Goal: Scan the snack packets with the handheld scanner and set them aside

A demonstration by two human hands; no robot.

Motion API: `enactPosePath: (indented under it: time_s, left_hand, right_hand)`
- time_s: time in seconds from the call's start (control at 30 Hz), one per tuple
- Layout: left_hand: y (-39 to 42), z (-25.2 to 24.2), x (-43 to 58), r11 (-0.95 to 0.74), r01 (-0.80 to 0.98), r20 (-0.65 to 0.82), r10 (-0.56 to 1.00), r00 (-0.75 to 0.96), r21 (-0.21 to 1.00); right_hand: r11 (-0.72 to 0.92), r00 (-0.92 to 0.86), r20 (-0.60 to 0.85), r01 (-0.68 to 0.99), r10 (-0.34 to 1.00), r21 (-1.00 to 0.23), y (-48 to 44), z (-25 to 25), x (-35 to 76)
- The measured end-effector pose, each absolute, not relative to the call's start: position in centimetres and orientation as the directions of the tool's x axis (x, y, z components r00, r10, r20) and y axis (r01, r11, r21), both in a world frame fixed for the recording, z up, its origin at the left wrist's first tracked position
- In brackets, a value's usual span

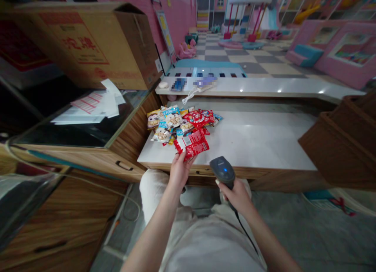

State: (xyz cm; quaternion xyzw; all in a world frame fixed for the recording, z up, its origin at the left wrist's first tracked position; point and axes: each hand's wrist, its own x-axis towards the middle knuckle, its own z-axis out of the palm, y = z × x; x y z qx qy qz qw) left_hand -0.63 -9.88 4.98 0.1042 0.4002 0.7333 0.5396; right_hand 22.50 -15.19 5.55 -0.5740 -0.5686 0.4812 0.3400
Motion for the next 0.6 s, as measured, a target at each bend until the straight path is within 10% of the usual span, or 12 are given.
enactPosePath:
  time_s: [0.6]
  left_hand:
    - [-11.8, 3.1, 0.9, 0.114, -0.612, -0.329, 0.910, -0.251, 0.783]
  right_hand:
    - [-0.009, -0.242, -0.089, 0.313, 0.966, -0.950, -15.5, 8.7, 20.6]
